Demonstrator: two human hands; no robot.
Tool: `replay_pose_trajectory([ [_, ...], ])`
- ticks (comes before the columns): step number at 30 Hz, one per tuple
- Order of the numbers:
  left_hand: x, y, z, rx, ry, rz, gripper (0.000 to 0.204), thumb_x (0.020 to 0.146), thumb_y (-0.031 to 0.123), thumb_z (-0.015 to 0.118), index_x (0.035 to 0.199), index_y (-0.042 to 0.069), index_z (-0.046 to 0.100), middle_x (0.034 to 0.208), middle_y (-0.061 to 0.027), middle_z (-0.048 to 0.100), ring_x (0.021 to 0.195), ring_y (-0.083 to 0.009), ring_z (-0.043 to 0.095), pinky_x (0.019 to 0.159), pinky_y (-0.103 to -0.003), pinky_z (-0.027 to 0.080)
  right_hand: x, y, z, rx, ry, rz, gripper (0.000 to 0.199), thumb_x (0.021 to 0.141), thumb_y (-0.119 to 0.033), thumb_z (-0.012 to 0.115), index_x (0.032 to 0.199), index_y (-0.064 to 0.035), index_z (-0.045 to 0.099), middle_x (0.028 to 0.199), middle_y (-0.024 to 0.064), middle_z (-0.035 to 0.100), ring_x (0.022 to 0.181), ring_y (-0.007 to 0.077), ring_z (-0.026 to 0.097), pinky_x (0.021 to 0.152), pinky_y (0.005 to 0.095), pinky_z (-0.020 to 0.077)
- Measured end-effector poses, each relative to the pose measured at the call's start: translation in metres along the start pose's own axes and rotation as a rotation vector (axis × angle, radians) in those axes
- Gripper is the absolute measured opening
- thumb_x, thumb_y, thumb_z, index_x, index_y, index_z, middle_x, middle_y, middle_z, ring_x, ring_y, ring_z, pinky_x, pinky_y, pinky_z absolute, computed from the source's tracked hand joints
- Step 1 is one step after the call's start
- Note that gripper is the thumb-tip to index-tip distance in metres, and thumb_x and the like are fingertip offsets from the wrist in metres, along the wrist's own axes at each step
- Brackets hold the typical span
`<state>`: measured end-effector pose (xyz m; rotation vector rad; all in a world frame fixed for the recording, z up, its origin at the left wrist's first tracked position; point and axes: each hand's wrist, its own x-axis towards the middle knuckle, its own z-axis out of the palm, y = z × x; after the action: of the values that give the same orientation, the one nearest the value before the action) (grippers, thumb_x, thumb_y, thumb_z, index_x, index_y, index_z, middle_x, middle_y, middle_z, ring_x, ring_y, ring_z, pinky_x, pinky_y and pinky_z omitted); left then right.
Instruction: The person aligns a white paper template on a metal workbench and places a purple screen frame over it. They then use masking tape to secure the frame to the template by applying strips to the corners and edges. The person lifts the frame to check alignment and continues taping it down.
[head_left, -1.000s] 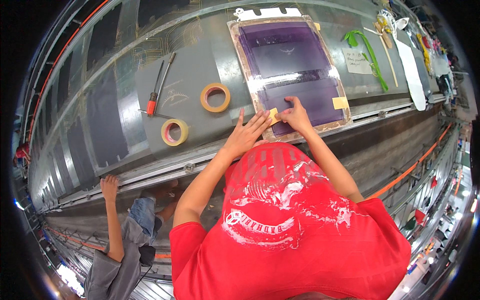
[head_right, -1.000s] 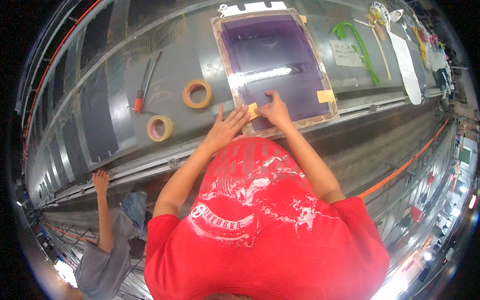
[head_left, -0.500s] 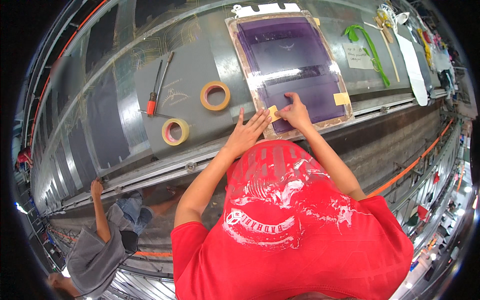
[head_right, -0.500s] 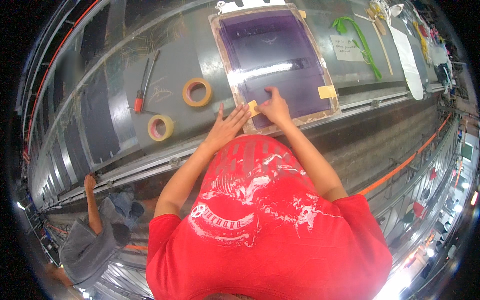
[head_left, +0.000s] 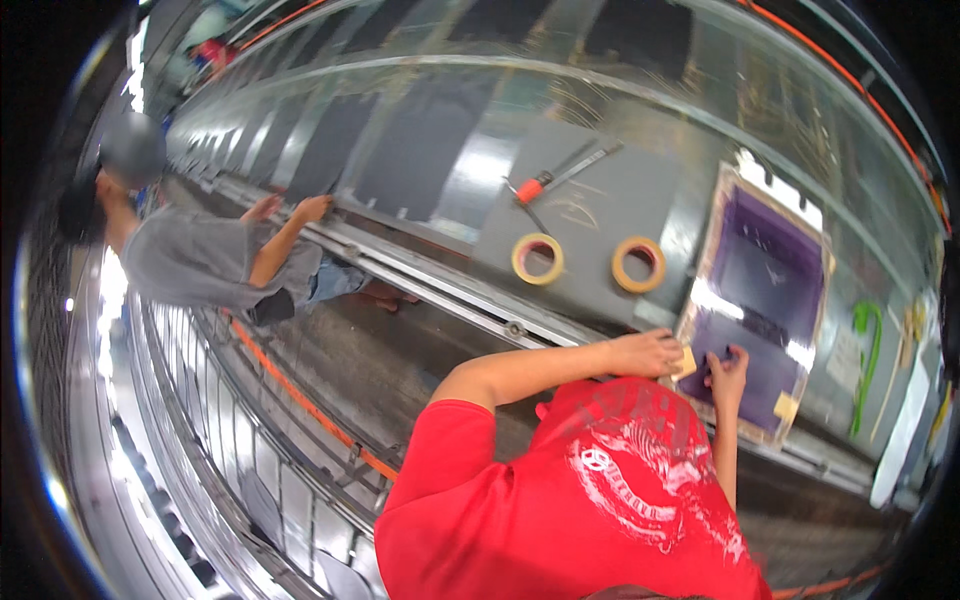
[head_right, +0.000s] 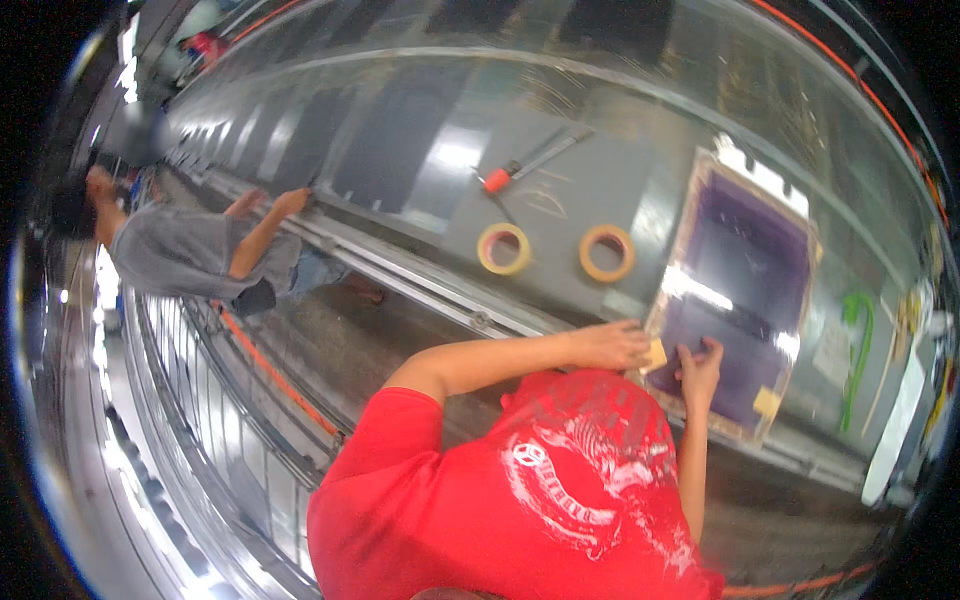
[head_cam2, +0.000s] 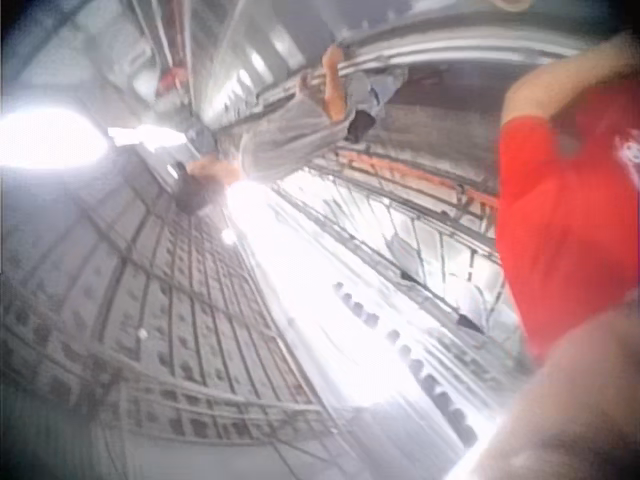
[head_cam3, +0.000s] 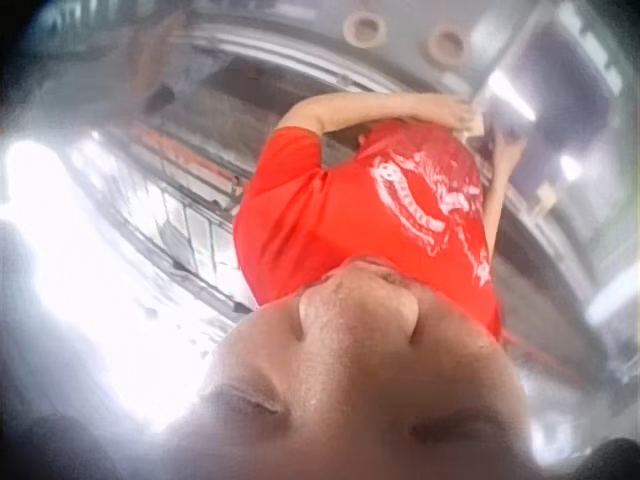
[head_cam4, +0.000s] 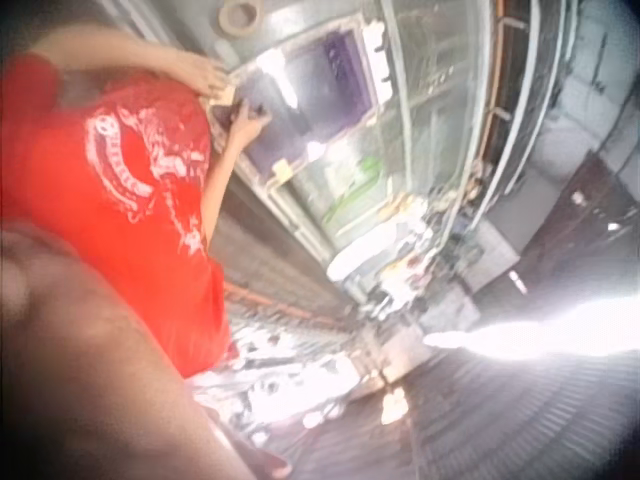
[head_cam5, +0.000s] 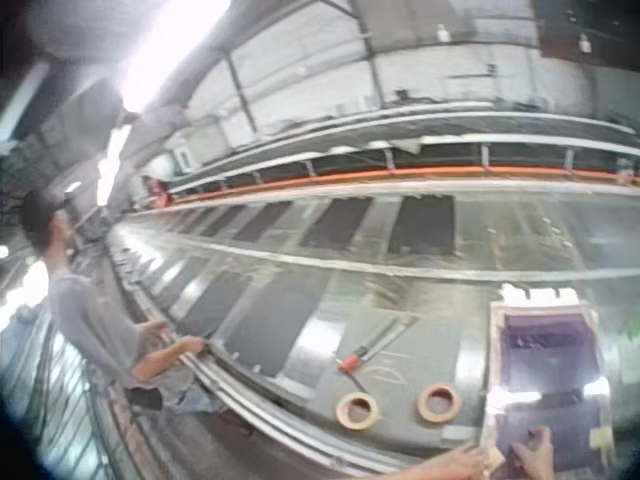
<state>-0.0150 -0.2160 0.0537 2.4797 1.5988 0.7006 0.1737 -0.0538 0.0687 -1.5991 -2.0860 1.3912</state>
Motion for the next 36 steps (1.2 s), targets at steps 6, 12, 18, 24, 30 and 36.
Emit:
replay_pose_trajectory([
  [6,0.006,-0.012,-0.011,-0.113,0.078,0.02,0.016,0.078,0.024,0.065,0.09,0.014,0.069,0.085,-0.0033,0.056,0.09,-0.0222,0.057,0.08,-0.037,0.044,-0.009,0.002,-0.009,0.139,-0.283,-0.258,0.041,0.089,-0.004,0.067,0.128,-0.0029,0.056,0.073,0.002,0.061,0.065,0.0101,0.062,0.056,0.0255,0.0458],
  [12,0.02,0.001,-0.05,-0.286,0.433,-0.296,0.027,0.08,0.015,0.073,0.106,0.009,0.068,0.086,-0.0071,0.059,0.087,-0.0269,0.057,0.077,-0.039,0.046,-0.042,-0.061,-0.003,0.43,-0.418,-0.189,0.029,0.093,-0.001,0.063,0.121,0.006,0.062,0.091,0.0113,0.072,0.076,0.0154,0.069,0.065,0.0256,0.0537],
  [18,0.03,0.025,-0.098,-0.833,0.666,-0.85,0.022,0.088,0.013,0.073,0.108,0.006,0.069,0.092,-0.0033,0.065,0.086,-0.0145,0.061,0.075,-0.03,0.049,-0.036,-0.11,-0.011,0.556,-0.336,-0.337,0.018,0.094,-0.007,0.065,0.107,0.0059,0.066,0.096,0.0117,0.071,0.081,0.0164,0.069,0.072,0.027,0.0545],
  [24,0.043,0.039,-0.124,-1.122,0.954,-0.754,0.018,0.084,0.002,0.075,0.101,0.003,0.069,0.106,-0.0032,0.065,0.092,-0.0105,0.064,0.083,-0.027,0.054,-0.037,-0.147,-0.015,0.434,-0.249,-0.474,0.013,0.09,-0.004,0.067,0.101,0.0038,0.069,0.097,0.0071,0.071,0.088,0.0146,0.065,0.082,0.0286,0.0517],
  [30,0.043,0.055,-0.151,-1.285,1.198,-0.648,0.017,0.087,-0.01,0.068,0.1,-0.002,0.06,0.11,-0.0137,0.065,0.099,-0.0158,0.065,0.089,-0.028,0.054,-0.067,-0.193,-0.025,0.39,-0.25,-0.72,0.018,0.082,-0.002,0.075,0.1,0.0001,0.074,0.102,0.0088,0.067,0.093,0.0139,0.063,0.08,0.0266,0.0518],
  [36,0.049,0.057,-0.159,-1.276,1.231,-0.727,0.035,0.085,-0.008,0.071,0.111,0.002,0.049,0.099,-0.011,0.066,0.09,-0.0143,0.066,0.082,-0.026,0.055,-0.079,-0.205,-0.022,0.767,-0.372,-0.382,0.016,0.084,-0.001,0.075,0.1,0.0037,0.072,0.104,0.0091,0.069,0.094,0.0126,0.064,0.08,0.0269,0.0538],
])
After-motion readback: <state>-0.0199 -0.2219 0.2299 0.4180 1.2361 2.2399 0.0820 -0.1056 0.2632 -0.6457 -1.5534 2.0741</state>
